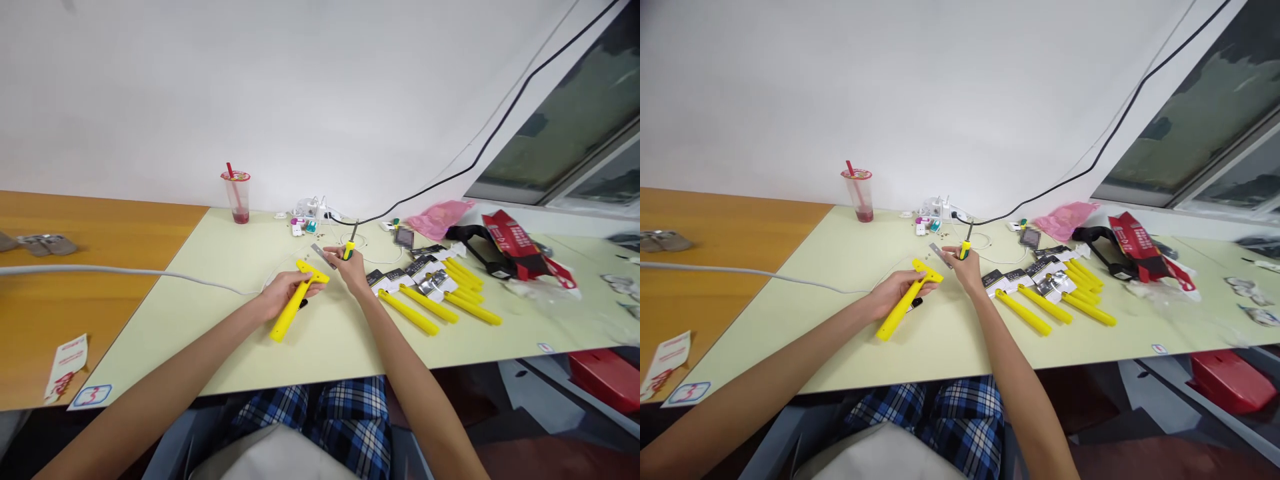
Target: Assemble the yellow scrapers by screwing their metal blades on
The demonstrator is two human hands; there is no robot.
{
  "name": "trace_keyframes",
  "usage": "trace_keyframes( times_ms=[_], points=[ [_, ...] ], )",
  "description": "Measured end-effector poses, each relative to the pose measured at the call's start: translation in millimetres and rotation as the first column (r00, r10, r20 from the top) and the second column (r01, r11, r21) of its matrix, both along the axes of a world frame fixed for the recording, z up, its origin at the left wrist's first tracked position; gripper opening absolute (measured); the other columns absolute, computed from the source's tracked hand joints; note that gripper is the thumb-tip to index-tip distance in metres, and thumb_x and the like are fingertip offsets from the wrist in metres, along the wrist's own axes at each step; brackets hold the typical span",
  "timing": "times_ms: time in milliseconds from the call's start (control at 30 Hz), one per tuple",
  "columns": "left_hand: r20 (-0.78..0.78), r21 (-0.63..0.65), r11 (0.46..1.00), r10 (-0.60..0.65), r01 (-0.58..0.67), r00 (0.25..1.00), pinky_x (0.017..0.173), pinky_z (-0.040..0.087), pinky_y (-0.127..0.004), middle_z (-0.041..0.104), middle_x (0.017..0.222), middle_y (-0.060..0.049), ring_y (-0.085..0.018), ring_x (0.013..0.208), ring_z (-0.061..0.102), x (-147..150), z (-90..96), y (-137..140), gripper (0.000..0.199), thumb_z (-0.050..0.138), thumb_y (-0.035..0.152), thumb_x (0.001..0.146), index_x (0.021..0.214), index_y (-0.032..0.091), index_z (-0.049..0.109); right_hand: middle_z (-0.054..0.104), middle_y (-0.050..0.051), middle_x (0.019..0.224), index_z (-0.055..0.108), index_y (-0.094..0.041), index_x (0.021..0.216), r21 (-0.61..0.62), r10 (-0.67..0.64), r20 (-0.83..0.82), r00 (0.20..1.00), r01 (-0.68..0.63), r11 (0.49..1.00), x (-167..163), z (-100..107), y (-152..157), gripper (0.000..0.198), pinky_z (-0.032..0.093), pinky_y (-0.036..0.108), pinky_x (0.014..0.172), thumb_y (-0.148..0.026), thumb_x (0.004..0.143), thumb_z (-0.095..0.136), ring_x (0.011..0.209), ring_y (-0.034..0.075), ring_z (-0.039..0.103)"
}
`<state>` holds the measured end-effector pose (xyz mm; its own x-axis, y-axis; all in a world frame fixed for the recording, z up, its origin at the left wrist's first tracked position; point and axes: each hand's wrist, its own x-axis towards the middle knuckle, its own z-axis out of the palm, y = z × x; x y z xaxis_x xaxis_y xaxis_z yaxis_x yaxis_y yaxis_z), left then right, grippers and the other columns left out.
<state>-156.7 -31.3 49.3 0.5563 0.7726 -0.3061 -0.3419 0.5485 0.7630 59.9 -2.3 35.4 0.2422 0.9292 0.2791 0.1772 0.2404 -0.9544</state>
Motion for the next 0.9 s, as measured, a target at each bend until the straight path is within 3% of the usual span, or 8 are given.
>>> trace_keyframes(
  times_ms=[100, 200, 367, 667, 900],
  points=[
    [-0.050, -0.036, 0.994, -0.108, 0.106, 0.993, 0.087, 0.069, -0.026, 0.084, 0.107, -0.023, -0.028, 0.101, 0.085, -0.8, -2.0, 3.7, 0.012, 0.076, 0.015, 0.094, 0.104, 0.008, 0.078, 0.084, 0.010, 0.102, 0.043, -0.026, 0.066, -0.011, 0.046, -0.184, 0.982, -0.049, 0.999, -13.6, -0.9, -15.2, 0.058, 0.055, 0.036, 0.075, -0.048, 0.067, 0.097, 0.086, 0.023, 0.071],
    [-0.064, -0.001, 0.987, -0.160, 0.160, 0.985, 0.081, 0.069, -0.027, 0.084, 0.103, -0.023, -0.029, 0.097, 0.085, -1.2, -3.5, 3.8, 0.013, 0.077, 0.015, 0.093, 0.103, 0.007, 0.076, 0.082, 0.008, 0.094, 0.041, -0.026, 0.067, -0.031, 0.091, -0.258, 0.962, -0.102, 0.994, -22.3, -2.6, -23.7, 0.063, 0.056, 0.035, 0.082, -0.046, 0.060, 0.100, 0.087, 0.022, 0.072],
    [-0.035, 0.090, 0.977, -0.188, 0.191, 0.981, 0.080, 0.069, -0.028, 0.083, 0.107, -0.025, -0.030, 0.098, 0.085, -2.0, -7.9, 1.6, 0.017, 0.085, 0.017, 0.088, 0.100, 0.009, 0.075, 0.077, 0.004, 0.085, 0.040, -0.026, 0.067, -0.078, 0.089, -0.259, 0.962, -0.113, 0.991, -23.0, -5.1, -25.1, 0.066, 0.055, 0.034, 0.079, -0.052, 0.056, 0.101, 0.084, 0.021, 0.070],
    [-0.040, 0.088, 0.978, -0.186, 0.189, 0.982, 0.077, 0.070, -0.029, 0.084, 0.109, -0.023, -0.028, 0.091, 0.086, -0.9, -7.3, 0.0, 0.019, 0.088, 0.016, 0.085, 0.098, 0.011, 0.075, 0.075, 0.003, 0.082, 0.040, -0.026, 0.068, -0.094, 0.156, -0.215, 0.964, -0.180, 0.979, -19.6, -1.2, -27.5, 0.064, 0.054, 0.034, 0.079, -0.046, 0.058, 0.100, 0.083, 0.021, 0.069],
    [-0.052, 0.084, 0.974, -0.208, 0.212, 0.977, 0.080, 0.070, -0.029, 0.083, 0.106, -0.024, -0.030, 0.095, 0.085, -0.5, -8.1, 1.9, 0.017, 0.087, 0.018, 0.087, 0.096, 0.009, 0.075, 0.079, 0.006, 0.087, 0.039, -0.027, 0.067, -0.076, 0.115, -0.215, 0.970, -0.135, 0.988, -18.8, -0.1, -26.2, 0.066, 0.054, 0.034, 0.079, -0.052, 0.058, 0.099, 0.082, 0.021, 0.069]
  ],
)
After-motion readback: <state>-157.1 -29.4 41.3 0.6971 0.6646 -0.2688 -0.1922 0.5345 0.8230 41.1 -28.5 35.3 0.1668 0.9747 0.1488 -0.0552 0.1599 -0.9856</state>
